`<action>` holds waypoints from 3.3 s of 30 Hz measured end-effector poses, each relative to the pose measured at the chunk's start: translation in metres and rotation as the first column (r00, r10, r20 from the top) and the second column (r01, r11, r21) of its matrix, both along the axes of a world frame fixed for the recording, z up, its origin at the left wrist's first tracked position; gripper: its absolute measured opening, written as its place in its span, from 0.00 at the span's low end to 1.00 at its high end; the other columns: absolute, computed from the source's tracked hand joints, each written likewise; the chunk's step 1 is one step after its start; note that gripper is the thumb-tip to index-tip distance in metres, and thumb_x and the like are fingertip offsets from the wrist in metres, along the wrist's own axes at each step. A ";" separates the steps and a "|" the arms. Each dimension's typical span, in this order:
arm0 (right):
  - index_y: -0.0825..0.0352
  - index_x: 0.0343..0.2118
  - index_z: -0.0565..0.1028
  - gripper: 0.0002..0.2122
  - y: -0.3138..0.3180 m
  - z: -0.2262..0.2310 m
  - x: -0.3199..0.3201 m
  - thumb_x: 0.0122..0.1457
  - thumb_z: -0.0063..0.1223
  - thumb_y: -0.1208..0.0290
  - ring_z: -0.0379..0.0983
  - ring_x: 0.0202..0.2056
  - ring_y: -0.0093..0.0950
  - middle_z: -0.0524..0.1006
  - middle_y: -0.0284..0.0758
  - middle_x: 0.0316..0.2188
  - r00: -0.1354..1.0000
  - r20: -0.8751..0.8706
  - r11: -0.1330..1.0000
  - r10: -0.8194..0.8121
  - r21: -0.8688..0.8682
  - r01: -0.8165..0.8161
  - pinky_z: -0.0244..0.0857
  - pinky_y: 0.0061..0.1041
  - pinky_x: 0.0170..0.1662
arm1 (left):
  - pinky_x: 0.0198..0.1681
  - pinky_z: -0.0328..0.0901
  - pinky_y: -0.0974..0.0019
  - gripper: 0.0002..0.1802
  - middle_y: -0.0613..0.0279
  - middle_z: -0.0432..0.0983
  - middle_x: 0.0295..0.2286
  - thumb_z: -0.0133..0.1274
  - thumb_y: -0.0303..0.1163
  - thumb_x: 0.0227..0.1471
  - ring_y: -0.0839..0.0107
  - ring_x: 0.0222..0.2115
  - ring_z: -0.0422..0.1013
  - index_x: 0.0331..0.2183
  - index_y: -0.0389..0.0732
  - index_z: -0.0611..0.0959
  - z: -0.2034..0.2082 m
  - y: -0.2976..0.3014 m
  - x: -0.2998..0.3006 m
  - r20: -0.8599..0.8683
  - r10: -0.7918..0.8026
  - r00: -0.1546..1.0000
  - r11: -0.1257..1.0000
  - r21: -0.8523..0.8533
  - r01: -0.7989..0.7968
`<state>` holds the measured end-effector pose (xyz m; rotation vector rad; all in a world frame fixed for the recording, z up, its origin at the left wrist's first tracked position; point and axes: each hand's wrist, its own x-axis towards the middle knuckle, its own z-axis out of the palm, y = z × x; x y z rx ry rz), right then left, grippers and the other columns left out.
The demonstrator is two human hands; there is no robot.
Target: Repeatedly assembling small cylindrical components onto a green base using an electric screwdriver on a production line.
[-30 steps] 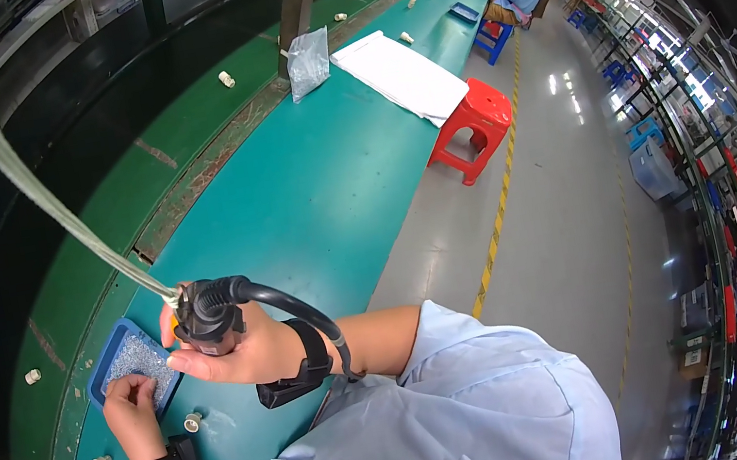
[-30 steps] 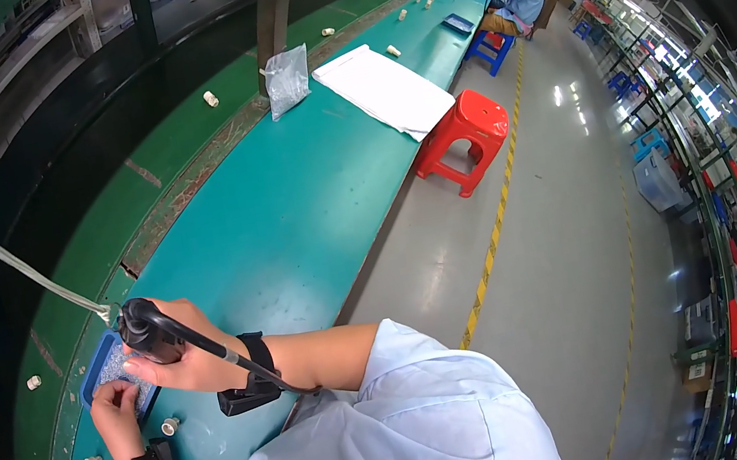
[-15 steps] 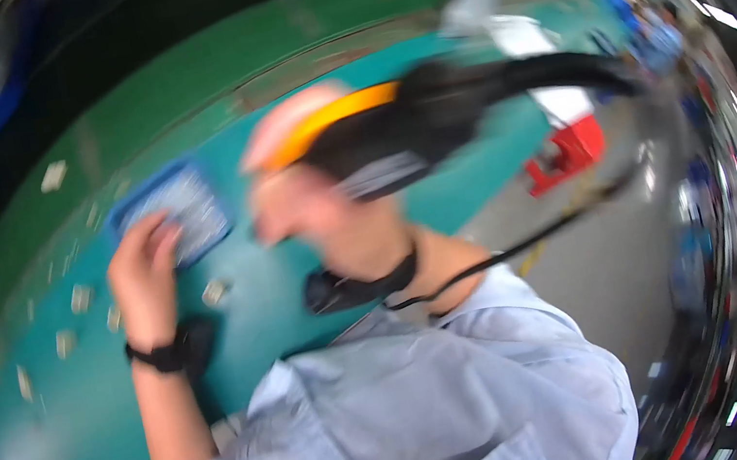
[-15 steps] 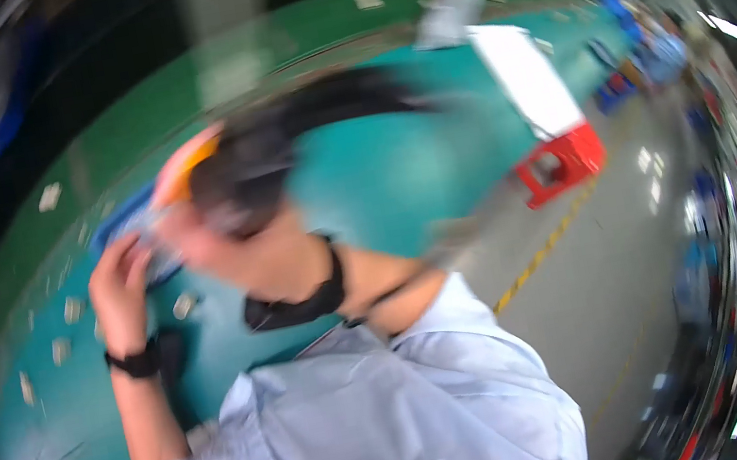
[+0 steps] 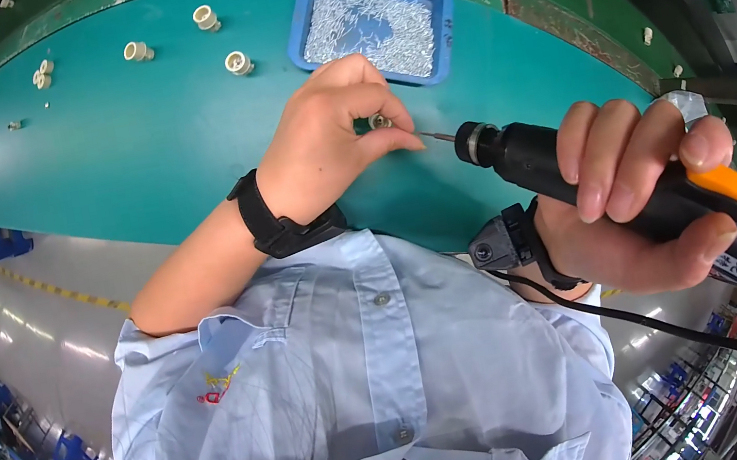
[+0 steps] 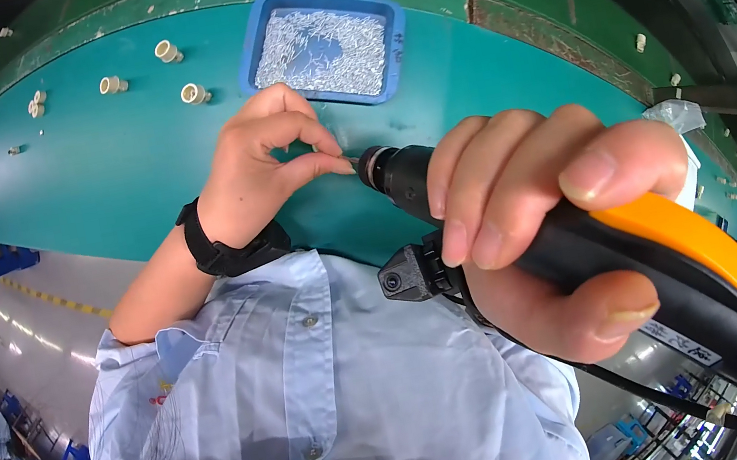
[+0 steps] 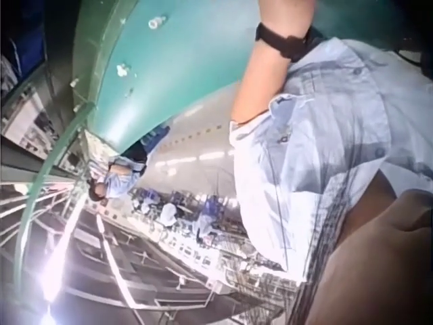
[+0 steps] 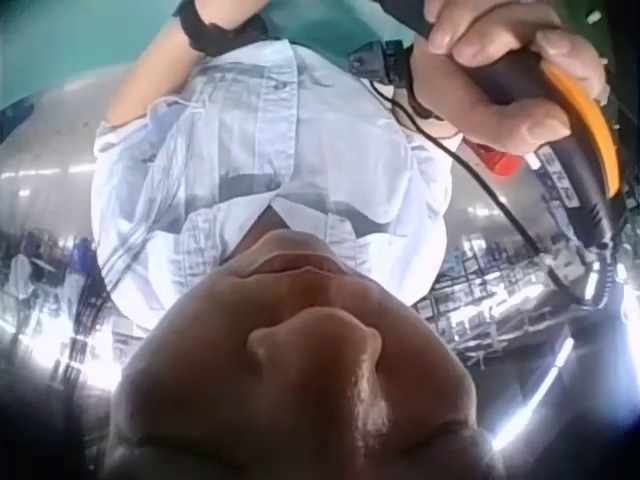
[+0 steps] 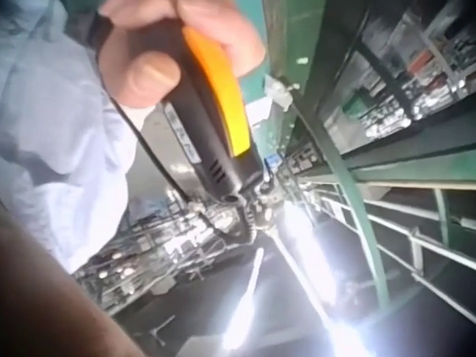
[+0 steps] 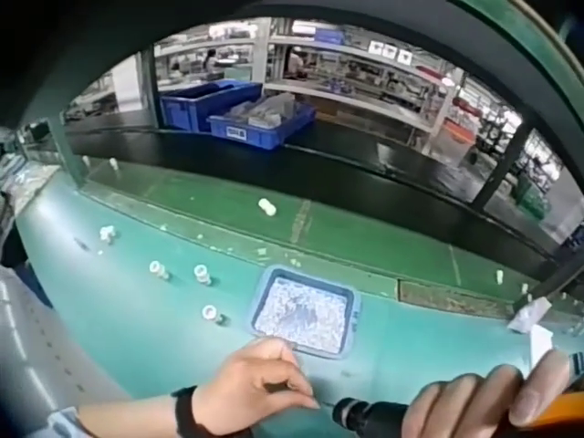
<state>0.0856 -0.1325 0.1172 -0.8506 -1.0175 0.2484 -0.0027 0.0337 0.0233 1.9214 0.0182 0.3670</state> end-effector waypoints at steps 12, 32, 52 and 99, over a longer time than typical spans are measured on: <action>0.63 0.43 0.64 0.20 0.012 -0.009 -0.005 0.57 0.42 0.51 0.59 0.17 0.18 0.63 0.27 0.17 0.999 0.017 0.998 0.045 -0.039 -0.045 0.53 0.20 0.23 | 0.33 0.61 0.67 0.05 0.64 0.68 0.23 0.60 0.25 0.36 0.66 0.29 0.66 0.23 0.40 0.81 0.005 0.001 -0.013 0.066 0.013 0.998 0.984 0.176 -0.024; 0.65 0.40 0.68 0.19 0.035 -0.016 -0.002 0.58 0.38 0.53 0.58 0.16 0.21 0.63 0.30 0.16 0.996 -0.014 0.987 -0.083 -0.140 0.080 0.53 0.23 0.22 | 0.30 0.68 0.73 0.06 0.61 0.76 0.28 0.55 0.21 0.45 0.73 0.26 0.73 0.30 0.35 0.81 -0.014 0.018 -0.035 -0.249 -0.005 0.969 0.882 -0.458 -0.113; 0.65 0.39 0.65 0.18 0.045 -0.034 -0.007 0.58 0.40 0.53 0.59 0.14 0.23 0.62 0.31 0.14 0.984 0.042 0.954 -0.173 -0.239 0.178 0.55 0.24 0.20 | 0.29 0.67 0.64 0.10 0.57 0.77 0.24 0.60 0.21 0.34 0.60 0.26 0.73 0.18 0.35 0.73 -0.037 0.010 -0.006 -0.089 0.015 0.996 0.993 -0.118 -0.025; 0.63 0.42 0.65 0.19 0.024 -0.020 -0.014 0.59 0.39 0.51 0.59 0.17 0.20 0.62 0.28 0.17 0.998 0.017 0.991 0.054 -0.120 -0.052 0.52 0.22 0.23 | 0.40 0.61 0.65 0.06 0.68 0.74 0.25 0.61 0.27 0.34 0.67 0.32 0.68 0.20 0.41 0.79 -0.022 0.004 -0.019 0.072 0.066 0.995 0.992 0.105 -0.073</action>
